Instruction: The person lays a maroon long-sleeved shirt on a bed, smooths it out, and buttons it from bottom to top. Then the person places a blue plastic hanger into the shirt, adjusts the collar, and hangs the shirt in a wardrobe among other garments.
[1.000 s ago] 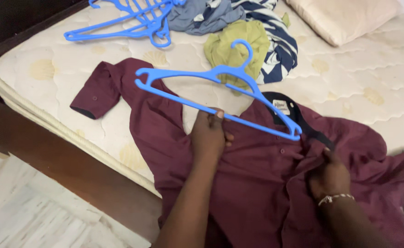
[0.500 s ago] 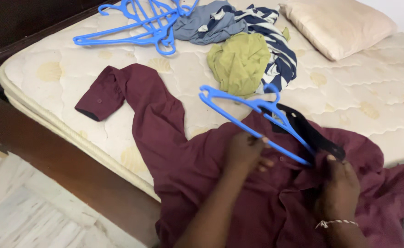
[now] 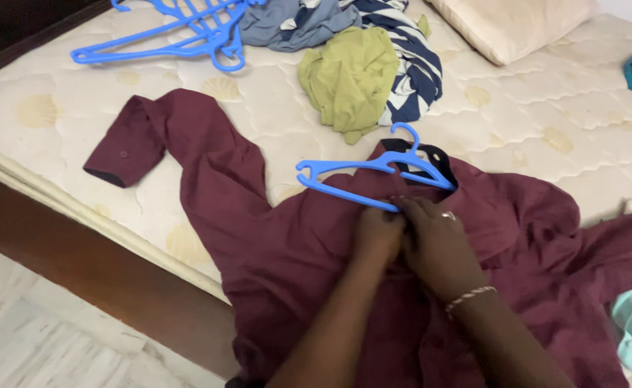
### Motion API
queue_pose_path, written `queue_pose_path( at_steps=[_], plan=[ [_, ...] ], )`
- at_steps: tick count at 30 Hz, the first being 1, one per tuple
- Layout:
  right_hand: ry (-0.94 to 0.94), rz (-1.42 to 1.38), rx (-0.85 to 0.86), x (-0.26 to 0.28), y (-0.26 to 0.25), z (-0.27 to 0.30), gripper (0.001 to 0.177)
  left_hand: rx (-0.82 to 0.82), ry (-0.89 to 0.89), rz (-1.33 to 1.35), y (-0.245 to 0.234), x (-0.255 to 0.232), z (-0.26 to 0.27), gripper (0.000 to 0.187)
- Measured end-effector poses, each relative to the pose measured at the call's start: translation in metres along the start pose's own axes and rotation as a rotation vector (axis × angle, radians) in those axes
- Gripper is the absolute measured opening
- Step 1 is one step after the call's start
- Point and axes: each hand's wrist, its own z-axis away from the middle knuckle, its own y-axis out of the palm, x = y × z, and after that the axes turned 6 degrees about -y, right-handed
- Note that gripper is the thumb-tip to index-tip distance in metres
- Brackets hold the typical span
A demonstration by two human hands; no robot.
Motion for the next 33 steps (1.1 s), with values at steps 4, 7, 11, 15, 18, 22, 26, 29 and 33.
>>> queue_pose_path(
  at_steps=[4,7,11,15,18,22,26,29,33],
  plan=[
    [0.123,0.063,0.095,-0.004,0.0,-0.008,0.039,-0.022,-0.008,-0.027,-0.003,0.0,-0.003,0.022],
    [0.288,0.115,0.207,-0.01,-0.002,-0.015,0.035,0.094,-0.225,0.217,-0.005,-0.011,0.0,0.03],
    [0.362,0.213,0.189,-0.033,-0.004,-0.015,0.037,0.265,-0.367,0.265,-0.016,-0.034,0.004,0.043],
    [0.447,0.575,0.288,-0.061,-0.012,-0.011,0.028,0.175,-0.294,0.155,-0.019,-0.046,0.016,0.045],
    [0.547,0.603,0.4,-0.07,-0.021,-0.012,0.028,0.119,-0.193,0.041,-0.021,-0.061,0.036,0.038],
    [0.413,0.261,0.42,-0.071,-0.013,-0.013,0.03,-0.05,0.058,-0.267,-0.032,-0.077,0.053,0.024],
    [0.3,0.133,0.22,-0.045,-0.004,-0.001,0.026,-0.095,0.133,-0.346,-0.029,-0.081,0.06,0.025],
    [0.335,0.141,0.142,-0.028,0.001,-0.001,0.025,-0.152,0.153,-0.447,-0.03,-0.082,0.061,0.025],
    [0.339,0.407,0.286,-0.043,-0.002,0.008,0.023,-0.103,0.081,-0.527,-0.031,-0.092,0.069,0.035]
  ],
)
